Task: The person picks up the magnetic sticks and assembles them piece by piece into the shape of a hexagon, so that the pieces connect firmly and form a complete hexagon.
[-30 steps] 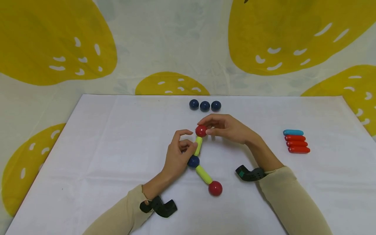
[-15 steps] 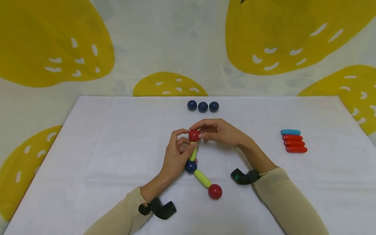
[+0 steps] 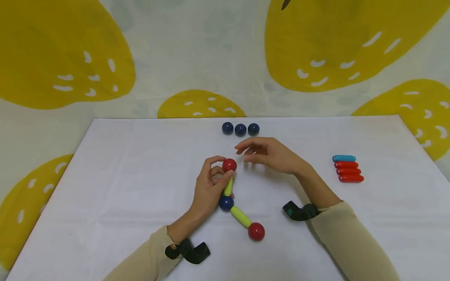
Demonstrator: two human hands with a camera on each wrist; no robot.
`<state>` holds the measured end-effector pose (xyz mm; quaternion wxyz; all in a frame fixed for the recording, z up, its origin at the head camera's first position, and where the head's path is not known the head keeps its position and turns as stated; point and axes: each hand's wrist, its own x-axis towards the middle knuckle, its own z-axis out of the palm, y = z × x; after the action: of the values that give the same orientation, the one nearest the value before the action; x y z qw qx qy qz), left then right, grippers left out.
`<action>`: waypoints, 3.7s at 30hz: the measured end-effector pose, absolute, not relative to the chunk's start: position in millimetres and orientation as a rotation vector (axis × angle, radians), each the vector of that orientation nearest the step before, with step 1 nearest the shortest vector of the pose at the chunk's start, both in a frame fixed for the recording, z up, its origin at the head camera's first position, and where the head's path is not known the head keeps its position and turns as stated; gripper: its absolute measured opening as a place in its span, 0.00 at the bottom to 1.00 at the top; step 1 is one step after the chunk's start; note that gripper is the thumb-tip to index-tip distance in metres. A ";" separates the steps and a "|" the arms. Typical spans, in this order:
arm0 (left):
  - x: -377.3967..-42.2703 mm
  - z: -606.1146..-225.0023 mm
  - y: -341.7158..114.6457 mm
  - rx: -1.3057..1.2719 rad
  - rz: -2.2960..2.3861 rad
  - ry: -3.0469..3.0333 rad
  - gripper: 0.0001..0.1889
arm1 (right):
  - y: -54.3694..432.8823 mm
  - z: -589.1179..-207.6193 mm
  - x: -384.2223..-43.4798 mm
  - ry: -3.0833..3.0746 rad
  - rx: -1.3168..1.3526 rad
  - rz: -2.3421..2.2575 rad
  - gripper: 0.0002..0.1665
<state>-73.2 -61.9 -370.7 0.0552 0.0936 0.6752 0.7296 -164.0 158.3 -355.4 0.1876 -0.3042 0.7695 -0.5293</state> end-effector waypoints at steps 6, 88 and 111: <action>-73.5 -370.7 -62.4 0.299 2.207 2.065 0.21 | 203.0 -339.3 -161.5 2.325 -0.742 -1.497 0.18; -75.2 -374.2 -62.4 0.458 2.098 2.259 0.24 | 396.6 -373.1 -133.2 2.784 -0.097 -0.841 0.23; -75.0 -372.2 -63.0 0.423 2.102 2.233 0.23 | 386.2 -370.6 -133.4 2.805 -0.103 -0.818 0.23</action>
<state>-75.0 -63.0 -372.2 0.0229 0.1367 0.7210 0.6790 -133.4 386.2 -370.6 0.1089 -0.0349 0.9537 -0.2782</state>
